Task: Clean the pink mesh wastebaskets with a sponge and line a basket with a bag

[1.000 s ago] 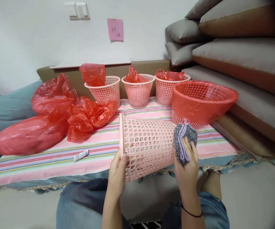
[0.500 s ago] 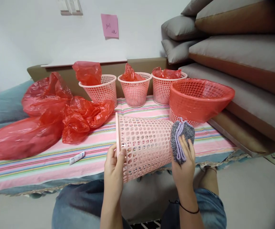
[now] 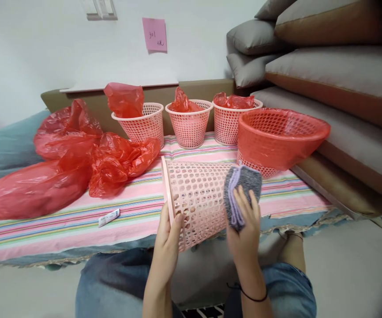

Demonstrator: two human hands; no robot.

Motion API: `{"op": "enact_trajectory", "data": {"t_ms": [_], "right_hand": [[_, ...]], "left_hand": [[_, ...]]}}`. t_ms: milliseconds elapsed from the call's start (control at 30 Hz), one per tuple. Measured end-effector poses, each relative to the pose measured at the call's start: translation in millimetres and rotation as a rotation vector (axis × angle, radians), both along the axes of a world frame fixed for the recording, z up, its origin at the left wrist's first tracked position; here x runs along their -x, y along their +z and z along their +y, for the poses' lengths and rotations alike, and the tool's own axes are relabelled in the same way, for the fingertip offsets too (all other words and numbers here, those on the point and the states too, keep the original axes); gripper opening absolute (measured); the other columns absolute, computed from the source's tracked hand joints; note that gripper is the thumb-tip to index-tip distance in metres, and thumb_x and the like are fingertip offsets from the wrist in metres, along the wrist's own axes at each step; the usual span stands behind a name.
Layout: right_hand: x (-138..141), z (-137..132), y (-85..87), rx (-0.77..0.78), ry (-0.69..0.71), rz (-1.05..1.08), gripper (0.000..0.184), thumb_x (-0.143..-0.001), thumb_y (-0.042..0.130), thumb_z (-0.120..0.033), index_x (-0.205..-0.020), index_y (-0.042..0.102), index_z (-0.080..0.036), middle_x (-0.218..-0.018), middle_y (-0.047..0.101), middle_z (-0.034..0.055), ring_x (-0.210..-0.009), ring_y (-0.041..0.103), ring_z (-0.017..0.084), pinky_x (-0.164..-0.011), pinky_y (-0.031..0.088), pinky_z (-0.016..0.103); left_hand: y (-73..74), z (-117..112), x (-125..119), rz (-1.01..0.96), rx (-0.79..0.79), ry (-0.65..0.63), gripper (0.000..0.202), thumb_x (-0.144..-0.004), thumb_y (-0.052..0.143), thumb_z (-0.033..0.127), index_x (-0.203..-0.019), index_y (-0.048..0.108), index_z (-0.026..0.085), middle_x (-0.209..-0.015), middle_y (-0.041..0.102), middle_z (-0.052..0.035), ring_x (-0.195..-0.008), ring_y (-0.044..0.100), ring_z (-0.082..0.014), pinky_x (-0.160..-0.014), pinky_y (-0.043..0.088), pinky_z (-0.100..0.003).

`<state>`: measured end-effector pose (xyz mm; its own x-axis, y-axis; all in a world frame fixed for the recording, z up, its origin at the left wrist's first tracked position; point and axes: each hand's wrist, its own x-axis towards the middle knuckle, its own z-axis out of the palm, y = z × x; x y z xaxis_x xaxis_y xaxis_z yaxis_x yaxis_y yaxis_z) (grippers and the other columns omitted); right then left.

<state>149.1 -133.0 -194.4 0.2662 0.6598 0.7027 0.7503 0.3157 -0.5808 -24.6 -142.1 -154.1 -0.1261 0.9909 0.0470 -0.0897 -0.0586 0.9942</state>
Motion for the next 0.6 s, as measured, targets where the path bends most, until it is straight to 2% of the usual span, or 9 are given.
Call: {"op": "enact_trajectory", "data": {"t_ms": [100, 200, 333, 433, 600], "right_hand": [[31, -9, 19.4, 0.011, 0.166, -0.066, 0.058, -0.087, 0.047, -0.024, -0.144, 0.042, -0.025, -0.147, 0.05, 0.0067, -0.145, 0.028, 0.032, -0.115, 0.019, 0.065], [56, -21, 36.7, 0.012, 0.319, -0.126, 0.059, -0.084, 0.044, -0.018, -0.143, 0.043, -0.025, -0.147, 0.05, 0.0035, -0.146, 0.027, 0.03, -0.118, 0.012, 0.062], [61, -25, 44.7, 0.021, 0.417, -0.144, 0.058, -0.082, 0.044, -0.015, -0.139, 0.047, -0.026, -0.144, 0.053, 0.0009, -0.145, 0.029, 0.027, -0.12, 0.012, 0.057], [42, -19, 38.0, 0.06, 0.374, -0.108, 0.053, -0.085, 0.046, -0.02, -0.137, 0.049, -0.029, -0.143, 0.054, 0.0013, -0.145, 0.031, 0.027, -0.118, 0.013, 0.06], [-15, -5, 5.8, 0.028, 0.05, 0.036, 0.048, -0.086, 0.051, -0.023, -0.134, 0.055, -0.026, -0.14, 0.057, 0.0066, -0.141, 0.036, 0.03, -0.113, 0.024, 0.065]], "left_hand": [[-4.8, -3, -4, -0.032, -0.006, 0.005, 0.052, -0.093, 0.05, 0.049, -0.139, 0.049, 0.023, -0.128, 0.063, -0.0098, -0.126, 0.055, -0.0253, -0.11, 0.038, -0.04], [-3.4, -7, -7, -0.012, -0.03, 0.051, 0.05, -0.093, 0.048, 0.052, -0.133, 0.056, 0.022, -0.13, 0.064, -0.0087, -0.129, 0.053, -0.0247, -0.113, 0.035, -0.038], [-4.2, -12, -8, 0.035, -0.028, 0.067, 0.053, -0.092, 0.046, 0.057, -0.125, 0.064, 0.02, -0.128, 0.066, -0.009, -0.126, 0.055, -0.0257, -0.112, 0.037, -0.037], [-11.6, -15, -7, -0.055, -0.017, 0.069, 0.052, -0.091, 0.05, 0.057, -0.122, 0.065, 0.018, -0.121, 0.069, -0.0099, -0.117, 0.061, -0.0269, -0.108, 0.042, -0.04], [-20.2, -19, 1, -0.194, 0.017, 0.078, 0.048, -0.085, 0.061, 0.054, -0.112, 0.071, 0.015, -0.107, 0.073, -0.0106, -0.107, 0.066, -0.0287, -0.099, 0.049, -0.041]]}}
